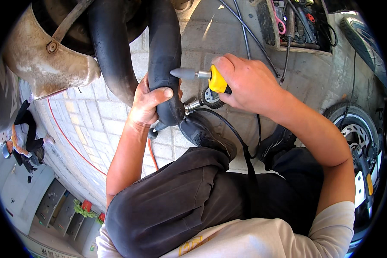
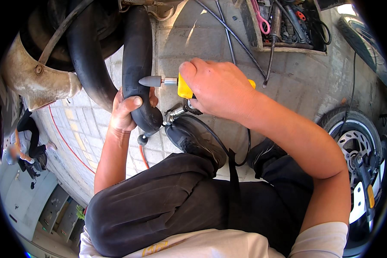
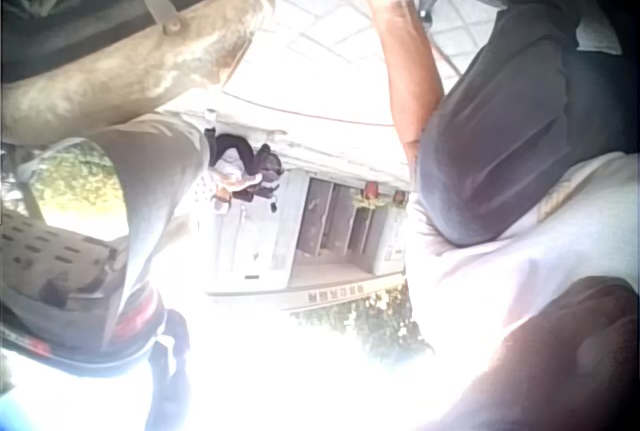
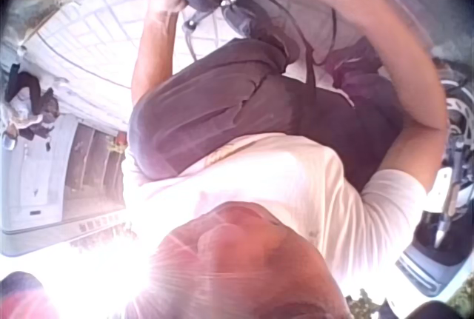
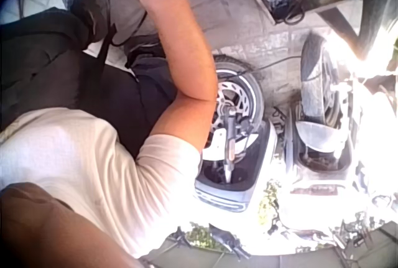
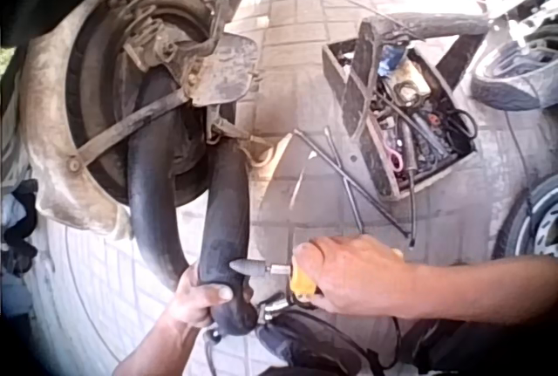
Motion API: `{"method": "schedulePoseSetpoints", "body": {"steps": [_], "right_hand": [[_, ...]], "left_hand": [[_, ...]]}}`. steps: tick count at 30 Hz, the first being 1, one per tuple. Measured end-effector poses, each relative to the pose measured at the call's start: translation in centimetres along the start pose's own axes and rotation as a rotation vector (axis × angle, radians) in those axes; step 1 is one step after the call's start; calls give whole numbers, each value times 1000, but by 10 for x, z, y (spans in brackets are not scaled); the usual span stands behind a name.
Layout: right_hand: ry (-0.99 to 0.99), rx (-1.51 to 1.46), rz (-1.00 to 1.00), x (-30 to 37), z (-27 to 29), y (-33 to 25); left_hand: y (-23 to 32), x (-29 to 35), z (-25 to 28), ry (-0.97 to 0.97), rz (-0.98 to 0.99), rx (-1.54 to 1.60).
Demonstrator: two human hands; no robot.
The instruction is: The person sits on the ground and uses a yellow rotary tool to roughen the surface of a black tire inner tube. They then apply a substance from a small tube onto the prepared area and rub it in with their fingers. Finally, they use a small orange tool to smooth the patch on the tube.
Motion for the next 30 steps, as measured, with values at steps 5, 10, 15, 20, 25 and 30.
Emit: {"method": "schedulePoseSetpoints", "body": {"steps": [5,10,15,20,25,30], "right_hand": [[12,2,21,1,-1,-1],[10,13,27,1,1,-3],[-4,18,13,1,1,-4],[12,19,24,1,2,-5],[26,20,43,0,0,-4],[122,-8,-47,-8,2,7]], "left_hand": [[-2,-1,1,10,-3,-27],[-1,-1,2,16,14,-63],[-3,-2,3,23,-10,-91],[-5,-3,4,33,-10,-106],[-7,-3,4,88,-19,-113],[-7,-4,2,105,-30,-112]]}}
Point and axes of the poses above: each hand's wrist, its own x-axis away from the middle knuckle, its own z-axis out of the back of the hand, y = z × x, the point moved 2 cm from there along -x, towards the middle knuckle, and after that the axes turned 5 degrees about -y, right-handed, at the moved point
